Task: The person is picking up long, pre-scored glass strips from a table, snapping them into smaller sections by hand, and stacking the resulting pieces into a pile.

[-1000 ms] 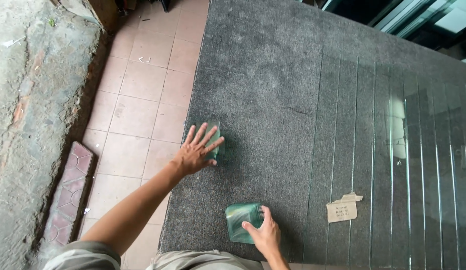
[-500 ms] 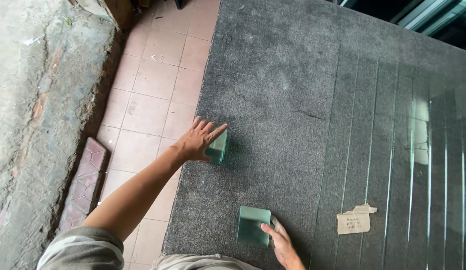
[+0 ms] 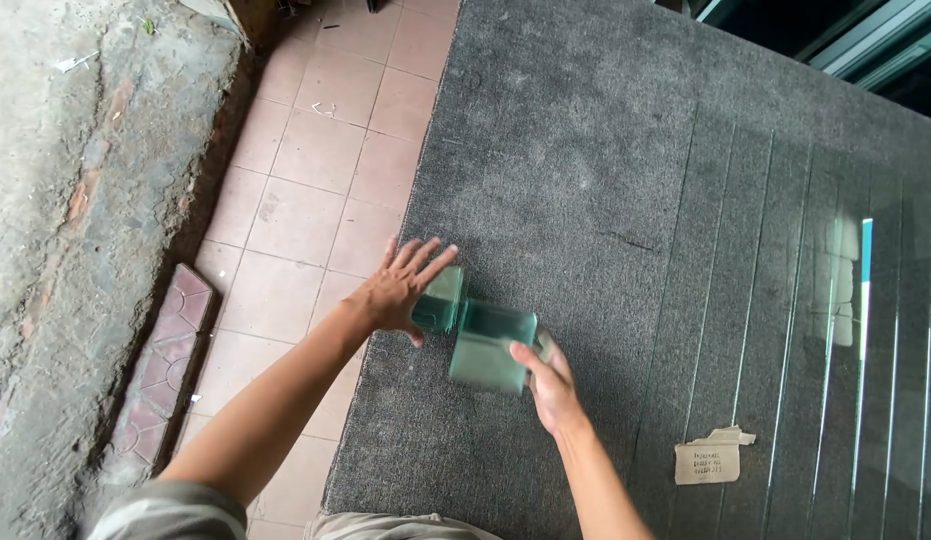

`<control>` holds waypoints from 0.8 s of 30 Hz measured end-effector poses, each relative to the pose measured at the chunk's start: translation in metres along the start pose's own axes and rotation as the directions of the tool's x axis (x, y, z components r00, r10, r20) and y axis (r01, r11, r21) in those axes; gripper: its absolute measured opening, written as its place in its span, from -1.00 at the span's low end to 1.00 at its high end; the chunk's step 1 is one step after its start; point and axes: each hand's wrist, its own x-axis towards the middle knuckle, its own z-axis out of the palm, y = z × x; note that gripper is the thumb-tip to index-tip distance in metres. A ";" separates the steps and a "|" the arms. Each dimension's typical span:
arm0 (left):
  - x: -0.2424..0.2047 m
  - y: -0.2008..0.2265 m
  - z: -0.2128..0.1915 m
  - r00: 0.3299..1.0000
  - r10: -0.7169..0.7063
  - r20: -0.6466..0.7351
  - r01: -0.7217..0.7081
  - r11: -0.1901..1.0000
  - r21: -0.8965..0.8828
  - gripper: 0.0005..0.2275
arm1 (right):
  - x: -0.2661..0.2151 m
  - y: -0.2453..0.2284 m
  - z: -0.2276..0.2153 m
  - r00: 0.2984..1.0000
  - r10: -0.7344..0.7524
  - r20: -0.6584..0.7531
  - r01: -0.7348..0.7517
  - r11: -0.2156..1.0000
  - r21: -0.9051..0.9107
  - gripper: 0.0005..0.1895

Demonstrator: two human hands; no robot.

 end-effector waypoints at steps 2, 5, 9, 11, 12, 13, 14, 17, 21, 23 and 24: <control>-0.007 -0.017 0.016 0.983 -0.097 -0.157 0.057 0.969 -0.239 0.37 | 0.010 -0.030 0.032 1.000 0.010 -0.017 -0.011 0.999 -0.040 -0.33; -0.025 -0.031 0.028 0.884 -0.333 -0.327 0.022 0.730 -0.683 -0.05 | 0.043 -0.038 0.059 0.999 0.028 -0.040 -0.032 0.996 -0.088 -0.28; -0.035 -0.039 0.053 0.838 -0.520 -0.165 -0.072 0.195 -0.978 -0.39 | 0.071 -0.039 0.094 0.995 0.075 -0.071 -0.081 0.994 -0.079 -0.22; -0.038 -0.037 0.055 0.851 -0.520 -0.069 -0.022 0.095 -0.995 -0.34 | 0.079 -0.037 0.101 0.993 0.095 -0.064 -0.101 0.991 -0.085 -0.20; -0.038 -0.035 0.056 0.863 -0.504 0.029 0.031 -0.005 -1.000 -0.28 | 0.082 -0.035 0.103 0.991 0.116 -0.063 -0.121 0.989 -0.087 -0.19; -0.039 -0.030 0.051 0.863 -0.505 0.028 0.029 -0.007 -1.000 -0.28 | 0.088 -0.031 0.104 0.991 0.115 -0.063 -0.121 0.989 -0.090 -0.19; -0.040 -0.025 0.045 0.868 -0.491 0.073 0.053 -0.055 -0.997 -0.24 | 0.092 -0.027 0.104 0.990 0.117 -0.074 -0.124 0.988 -0.097 -0.16; -0.035 -0.012 0.043 0.880 -0.448 0.155 0.123 -0.099 -0.987 -0.21 | 0.102 -0.024 0.103 0.989 0.125 -0.080 -0.134 0.984 -0.120 -0.06; -0.032 -0.002 0.036 0.887 -0.423 0.187 0.183 -0.050 -0.982 -0.26 | 0.073 -0.055 0.107 0.988 0.074 -0.136 -0.136 0.839 -0.527 0.16; -0.046 0.008 0.006 0.892 -0.414 0.182 0.162 -0.082 -0.983 -0.21 | 0.058 -0.072 0.110 0.987 0.050 -0.155 -0.123 0.852 -0.509 0.13; -0.052 0.014 -0.010 0.897 -0.407 0.171 0.136 -0.115 -0.984 -0.16 | 0.050 -0.081 0.110 0.985 0.020 -0.173 -0.104 0.862 -0.495 0.11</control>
